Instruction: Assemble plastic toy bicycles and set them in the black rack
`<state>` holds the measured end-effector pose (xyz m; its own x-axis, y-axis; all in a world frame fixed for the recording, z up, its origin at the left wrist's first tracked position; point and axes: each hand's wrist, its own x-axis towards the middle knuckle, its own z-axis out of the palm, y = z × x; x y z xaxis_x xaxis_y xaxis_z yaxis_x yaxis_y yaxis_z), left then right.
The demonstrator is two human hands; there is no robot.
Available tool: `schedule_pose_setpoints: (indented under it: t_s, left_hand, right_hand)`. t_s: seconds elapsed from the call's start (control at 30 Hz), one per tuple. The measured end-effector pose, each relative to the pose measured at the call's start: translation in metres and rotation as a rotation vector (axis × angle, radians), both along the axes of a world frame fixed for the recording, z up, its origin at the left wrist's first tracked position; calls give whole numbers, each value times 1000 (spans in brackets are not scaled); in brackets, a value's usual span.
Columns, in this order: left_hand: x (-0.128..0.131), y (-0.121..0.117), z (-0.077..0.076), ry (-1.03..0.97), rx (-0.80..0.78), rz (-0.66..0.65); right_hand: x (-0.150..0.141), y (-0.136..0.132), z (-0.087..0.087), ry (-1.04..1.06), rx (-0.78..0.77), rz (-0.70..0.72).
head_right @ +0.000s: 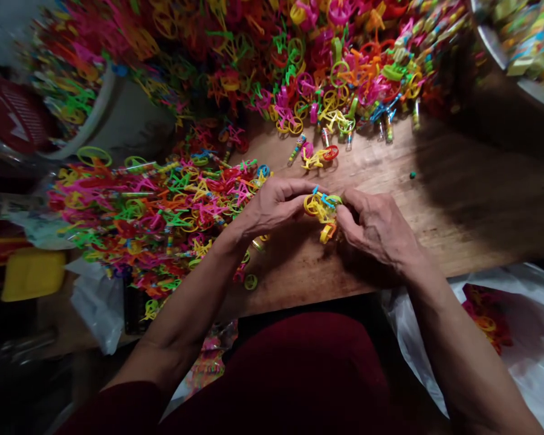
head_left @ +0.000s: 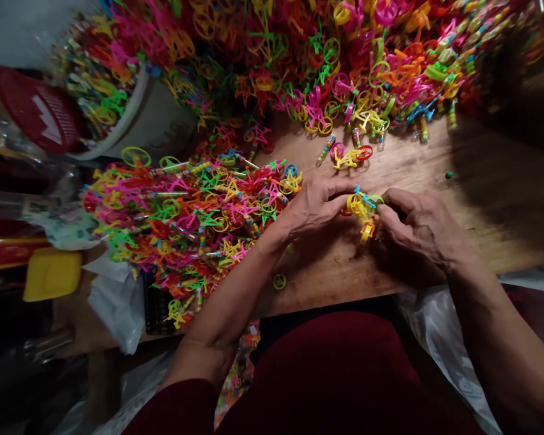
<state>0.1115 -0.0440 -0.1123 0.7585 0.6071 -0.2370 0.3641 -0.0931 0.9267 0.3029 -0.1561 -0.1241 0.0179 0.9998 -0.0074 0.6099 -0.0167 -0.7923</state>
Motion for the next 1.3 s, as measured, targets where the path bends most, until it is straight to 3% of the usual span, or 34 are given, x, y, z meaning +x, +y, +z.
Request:
schedule_pose_setpoints:
  t_s: [0.1, 0.2, 0.37, 0.5, 0.7, 0.8, 0.93, 1.03, 1.17, 1.3]
  left_hand:
    - [-2, -2, -10, -33, -282, 84]
    - [-3, -6, -17, -79, -419, 147]
    - [-2, -8, -11, -51, -277, 132]
    - [0, -3, -4, -7, -92, 45]
    - [1, 4, -2, 67, -116, -77]
    - [0, 4, -1, 59, -133, -79]
    - [-2, 0, -6, 35, -138, 155]
    - [-3, -5, -8, 55, -78, 358]
    - [-3, -11, -6, 55, -169, 468]
    - [0, -15, -5, 19, -282, 545]
  right_hand:
    - [0, -1, 4, 71, 20, -6]
    - [-1, -1, 8, 50, 53, -14]
    - [-5, 0, 4, 40, -87, -16]
    - [-5, -2, -2, 200, -176, -21]
    - [1, 0, 4, 40, -170, 63]
    - [5, 3, 1, 31, -181, 67]
    - [3, 2, -3, 149, -91, -114]
    - [-6, -8, 6, 71, 21, -268]
    - [-28, -20, 14, -64, 73, -231]
    - [-43, -14, 1, -229, 9, -272]
